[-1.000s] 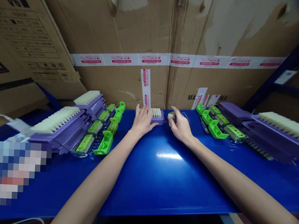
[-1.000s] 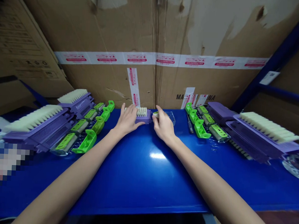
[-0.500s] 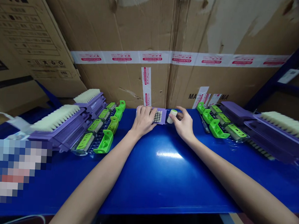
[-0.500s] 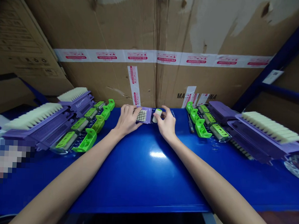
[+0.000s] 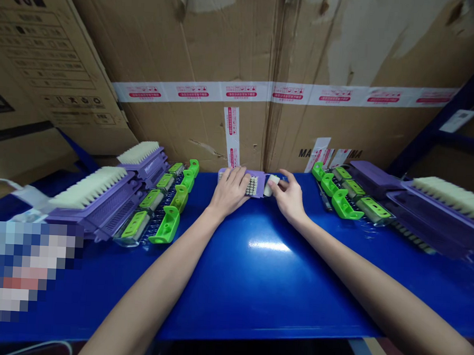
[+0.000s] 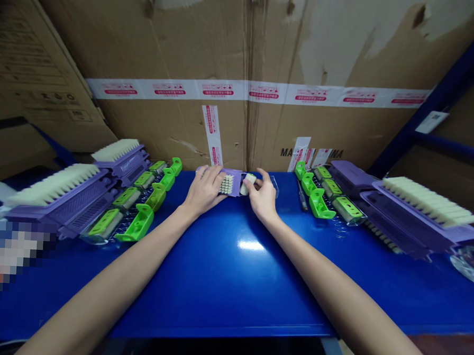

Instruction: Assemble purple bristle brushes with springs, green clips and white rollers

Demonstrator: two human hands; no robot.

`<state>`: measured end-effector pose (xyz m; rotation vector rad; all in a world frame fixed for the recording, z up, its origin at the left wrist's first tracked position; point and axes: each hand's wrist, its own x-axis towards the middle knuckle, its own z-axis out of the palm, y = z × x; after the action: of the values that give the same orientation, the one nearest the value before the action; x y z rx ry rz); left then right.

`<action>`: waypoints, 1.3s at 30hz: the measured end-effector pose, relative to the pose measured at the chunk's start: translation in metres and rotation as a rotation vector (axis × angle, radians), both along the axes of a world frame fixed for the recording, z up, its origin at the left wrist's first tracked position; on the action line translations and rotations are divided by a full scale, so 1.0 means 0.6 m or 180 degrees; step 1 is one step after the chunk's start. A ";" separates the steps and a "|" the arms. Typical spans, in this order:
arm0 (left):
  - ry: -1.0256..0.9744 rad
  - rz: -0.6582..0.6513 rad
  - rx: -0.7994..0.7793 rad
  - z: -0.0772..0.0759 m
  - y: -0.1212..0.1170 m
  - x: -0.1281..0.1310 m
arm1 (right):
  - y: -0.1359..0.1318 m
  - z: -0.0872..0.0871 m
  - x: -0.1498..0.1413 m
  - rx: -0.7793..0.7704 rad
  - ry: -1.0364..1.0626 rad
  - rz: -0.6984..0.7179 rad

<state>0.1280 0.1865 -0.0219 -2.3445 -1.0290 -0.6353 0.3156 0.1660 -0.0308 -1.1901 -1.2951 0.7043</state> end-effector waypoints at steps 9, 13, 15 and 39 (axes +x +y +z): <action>0.0004 0.0085 -0.0016 0.002 -0.002 0.001 | 0.004 -0.005 0.007 0.0185 -0.0761 0.0051; 0.0050 0.0136 0.0004 0.001 -0.003 0.002 | 0.000 -0.001 0.010 0.0198 -0.0892 0.0161; 0.0032 0.0126 0.0014 0.001 -0.003 0.001 | -0.001 -0.001 0.008 0.0192 -0.0661 0.0258; 0.0057 0.0196 0.0098 0.002 -0.012 0.006 | -0.005 0.006 0.010 0.0192 -0.0897 0.0463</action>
<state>0.1314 0.1795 -0.0207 -2.2788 -1.0713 -0.6015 0.3216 0.1631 -0.0270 -1.1843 -1.6399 0.6113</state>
